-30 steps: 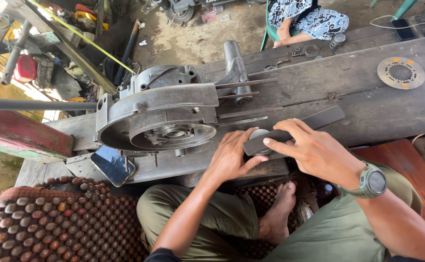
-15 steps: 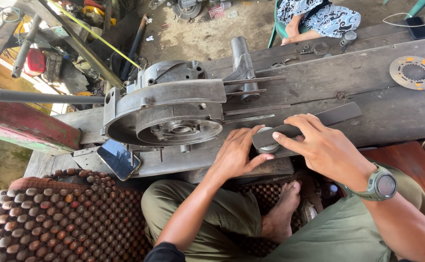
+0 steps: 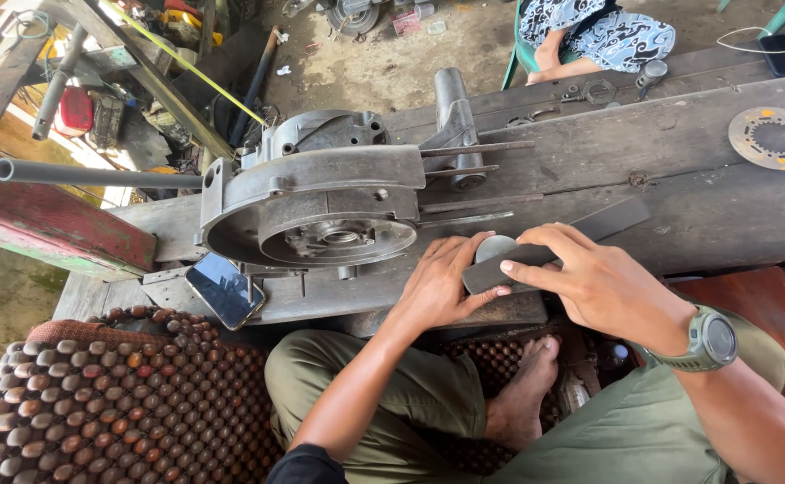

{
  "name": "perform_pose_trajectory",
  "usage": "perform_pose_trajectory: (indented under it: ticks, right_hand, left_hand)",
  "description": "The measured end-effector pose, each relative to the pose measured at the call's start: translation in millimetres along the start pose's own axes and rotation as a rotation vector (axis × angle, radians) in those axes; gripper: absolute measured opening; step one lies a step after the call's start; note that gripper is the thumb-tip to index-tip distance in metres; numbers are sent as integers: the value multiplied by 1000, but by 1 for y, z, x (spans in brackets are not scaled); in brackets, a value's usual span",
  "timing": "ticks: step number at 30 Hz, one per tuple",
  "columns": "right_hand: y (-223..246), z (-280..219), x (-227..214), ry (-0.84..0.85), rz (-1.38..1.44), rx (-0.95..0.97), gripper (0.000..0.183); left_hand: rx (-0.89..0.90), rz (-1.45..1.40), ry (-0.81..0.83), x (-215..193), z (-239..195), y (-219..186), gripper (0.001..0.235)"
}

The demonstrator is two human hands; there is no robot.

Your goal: Sanding the outer surface of a motorcycle engine piston by hand using a sanding block.

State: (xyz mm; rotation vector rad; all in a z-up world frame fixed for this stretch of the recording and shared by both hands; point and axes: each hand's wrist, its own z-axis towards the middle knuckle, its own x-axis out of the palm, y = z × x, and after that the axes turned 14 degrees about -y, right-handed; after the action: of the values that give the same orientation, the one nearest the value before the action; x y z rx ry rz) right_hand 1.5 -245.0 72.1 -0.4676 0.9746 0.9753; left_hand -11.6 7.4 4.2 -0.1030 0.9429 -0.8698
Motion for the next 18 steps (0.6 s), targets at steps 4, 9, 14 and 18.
perform_pose_trajectory:
  ticks: [4,9,14,18]
  right_hand:
    - [-4,1,-4,27,-77,38,60]
    - [-3,4,-2,10,-120,19,68]
    - [1,6,-4,-5,-86,15,63]
    - [-9,2,-1,45,-165,84,77]
  left_hand:
    - [3,3,-12,1,-1,0,79]
    - [-1,-16,-14,0,-1,2,81]
    - [-17,-13,-10,-1,-1,0,79]
    - [33,7,-37,-1,-2,2,81]
